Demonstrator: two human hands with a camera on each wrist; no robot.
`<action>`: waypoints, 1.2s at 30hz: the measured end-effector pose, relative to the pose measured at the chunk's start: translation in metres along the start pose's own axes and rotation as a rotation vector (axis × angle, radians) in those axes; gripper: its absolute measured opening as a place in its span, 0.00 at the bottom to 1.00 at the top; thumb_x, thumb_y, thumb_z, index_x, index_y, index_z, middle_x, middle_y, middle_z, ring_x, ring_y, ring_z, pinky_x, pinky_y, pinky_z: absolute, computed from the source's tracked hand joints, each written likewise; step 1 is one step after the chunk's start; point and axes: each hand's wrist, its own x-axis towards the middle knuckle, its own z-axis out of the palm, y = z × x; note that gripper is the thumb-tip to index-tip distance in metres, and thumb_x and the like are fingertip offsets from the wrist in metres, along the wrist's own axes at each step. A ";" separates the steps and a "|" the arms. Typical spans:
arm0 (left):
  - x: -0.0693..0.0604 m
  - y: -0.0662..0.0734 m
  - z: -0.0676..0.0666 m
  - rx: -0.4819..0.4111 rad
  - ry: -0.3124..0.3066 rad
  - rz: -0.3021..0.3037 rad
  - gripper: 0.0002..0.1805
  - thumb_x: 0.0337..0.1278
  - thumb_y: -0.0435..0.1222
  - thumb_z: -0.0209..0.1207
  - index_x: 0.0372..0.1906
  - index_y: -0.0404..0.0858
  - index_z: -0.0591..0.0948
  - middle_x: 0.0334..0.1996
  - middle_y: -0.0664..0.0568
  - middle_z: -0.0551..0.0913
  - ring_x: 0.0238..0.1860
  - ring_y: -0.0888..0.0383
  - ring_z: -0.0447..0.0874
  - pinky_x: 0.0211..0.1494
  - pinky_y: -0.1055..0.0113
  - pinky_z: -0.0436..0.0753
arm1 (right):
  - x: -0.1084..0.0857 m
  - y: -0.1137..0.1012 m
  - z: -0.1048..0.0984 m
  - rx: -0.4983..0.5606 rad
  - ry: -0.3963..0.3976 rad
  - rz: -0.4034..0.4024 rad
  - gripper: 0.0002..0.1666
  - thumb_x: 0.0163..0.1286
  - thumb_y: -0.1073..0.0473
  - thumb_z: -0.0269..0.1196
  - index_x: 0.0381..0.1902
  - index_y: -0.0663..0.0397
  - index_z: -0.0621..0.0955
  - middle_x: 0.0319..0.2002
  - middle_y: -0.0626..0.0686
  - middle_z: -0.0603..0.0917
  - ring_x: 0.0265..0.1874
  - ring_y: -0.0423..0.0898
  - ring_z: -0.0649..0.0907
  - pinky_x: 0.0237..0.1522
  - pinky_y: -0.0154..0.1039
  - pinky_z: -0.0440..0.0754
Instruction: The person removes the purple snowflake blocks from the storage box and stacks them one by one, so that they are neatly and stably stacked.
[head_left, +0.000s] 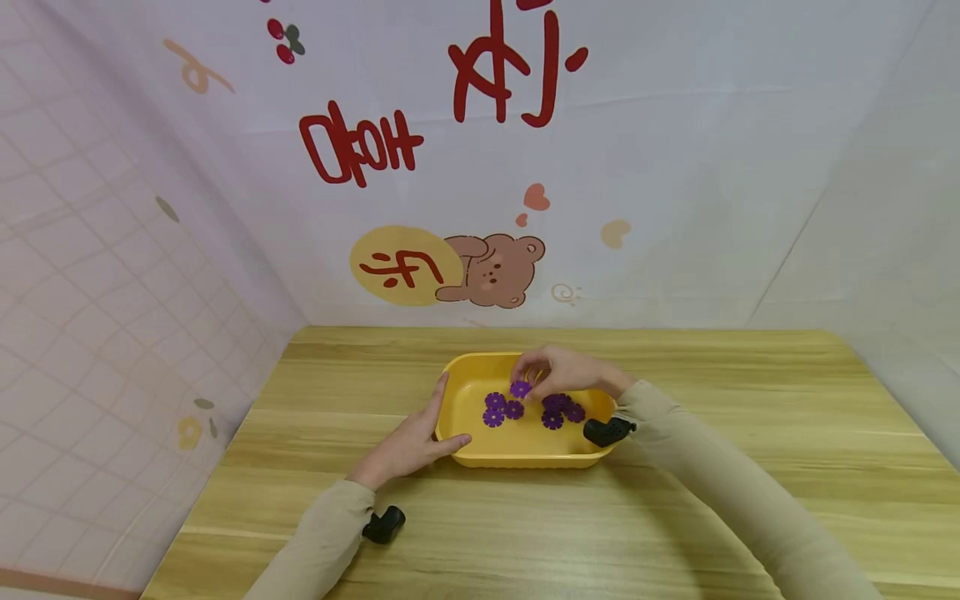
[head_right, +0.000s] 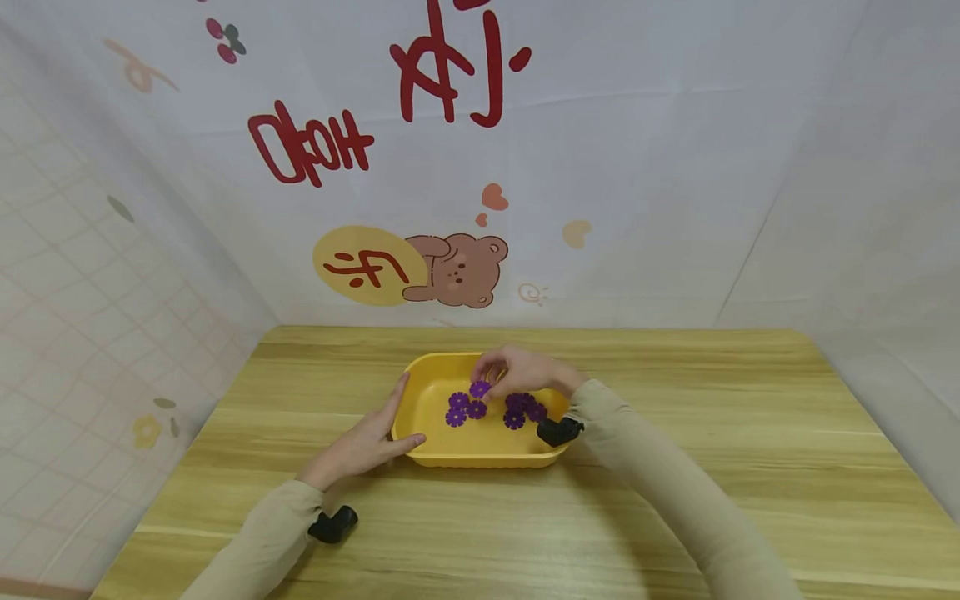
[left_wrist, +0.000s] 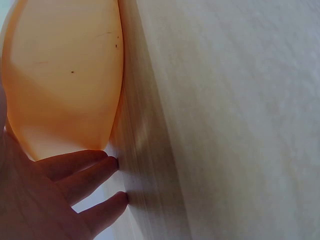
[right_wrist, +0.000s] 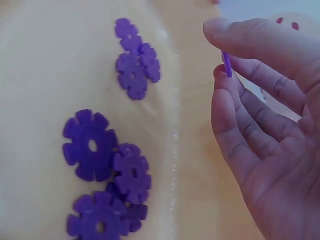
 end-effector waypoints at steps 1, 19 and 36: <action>0.000 0.000 0.000 0.001 0.001 -0.004 0.57 0.62 0.53 0.60 0.77 0.43 0.31 0.68 0.35 0.62 0.52 0.54 0.75 0.61 0.55 0.69 | -0.002 -0.002 -0.001 0.002 0.007 0.008 0.18 0.58 0.67 0.70 0.48 0.58 0.81 0.41 0.50 0.82 0.41 0.50 0.79 0.45 0.42 0.79; -0.001 -0.003 0.002 0.008 0.014 0.025 0.56 0.62 0.53 0.60 0.77 0.40 0.33 0.65 0.32 0.66 0.50 0.53 0.77 0.61 0.53 0.70 | -0.034 -0.002 -0.009 0.049 0.101 0.038 0.22 0.61 0.63 0.70 0.52 0.65 0.80 0.45 0.54 0.82 0.39 0.51 0.78 0.45 0.41 0.77; 0.000 -0.003 0.002 0.017 0.011 0.007 0.57 0.61 0.54 0.60 0.77 0.42 0.32 0.63 0.36 0.70 0.44 0.58 0.77 0.59 0.55 0.71 | -0.076 0.006 -0.025 0.021 0.240 0.045 0.19 0.61 0.63 0.70 0.50 0.60 0.81 0.40 0.55 0.80 0.35 0.51 0.75 0.37 0.36 0.75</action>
